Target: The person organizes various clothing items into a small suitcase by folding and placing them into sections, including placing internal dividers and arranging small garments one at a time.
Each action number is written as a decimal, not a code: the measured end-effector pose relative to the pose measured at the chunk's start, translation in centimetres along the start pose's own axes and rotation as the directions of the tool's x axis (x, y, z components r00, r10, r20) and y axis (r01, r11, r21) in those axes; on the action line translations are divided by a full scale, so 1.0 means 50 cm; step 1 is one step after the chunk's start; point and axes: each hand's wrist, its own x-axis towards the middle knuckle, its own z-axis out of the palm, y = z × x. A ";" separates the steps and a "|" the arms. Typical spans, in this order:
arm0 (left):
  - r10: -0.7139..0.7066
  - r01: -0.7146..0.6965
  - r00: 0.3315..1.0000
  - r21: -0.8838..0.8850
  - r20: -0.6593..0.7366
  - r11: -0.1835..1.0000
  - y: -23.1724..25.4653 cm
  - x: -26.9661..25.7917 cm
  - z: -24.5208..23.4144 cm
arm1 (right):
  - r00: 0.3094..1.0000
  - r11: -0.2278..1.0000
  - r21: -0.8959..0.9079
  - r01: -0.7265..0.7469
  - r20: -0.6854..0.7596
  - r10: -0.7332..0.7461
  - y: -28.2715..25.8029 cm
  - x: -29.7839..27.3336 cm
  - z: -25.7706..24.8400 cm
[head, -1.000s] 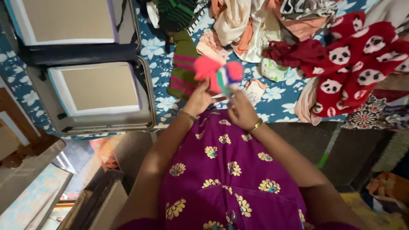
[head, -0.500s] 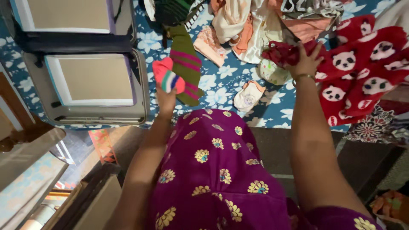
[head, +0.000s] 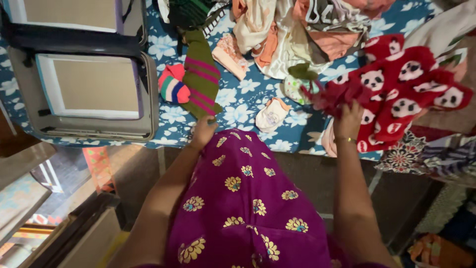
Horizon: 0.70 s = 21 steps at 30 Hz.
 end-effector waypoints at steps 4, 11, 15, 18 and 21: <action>-0.020 0.032 0.996 -0.135 0.091 0.990 0.048 0.009 0.017 | 0.936 0.993 -0.013 -0.114 0.333 0.112 -0.019 0.025 -0.045; -0.006 0.018 0.998 -0.179 0.067 0.984 0.043 -0.021 0.044 | 0.985 0.980 0.104 0.172 -0.049 -0.167 -0.089 0.337 -0.029; 0.065 -0.052 0.997 -0.244 0.048 0.968 0.027 -0.053 0.026 | 0.975 0.975 -0.022 0.221 0.030 -0.221 -0.204 0.488 -0.035; -0.071 0.102 0.989 -0.260 0.126 0.960 0.029 -0.059 -0.013 | 0.973 0.967 -0.114 0.229 0.032 -0.227 -0.255 0.527 -0.012; -0.232 0.310 0.946 -0.421 0.227 0.853 0.026 -0.070 -0.031 | 0.977 0.947 -0.237 0.215 0.061 -0.206 -0.241 0.541 0.019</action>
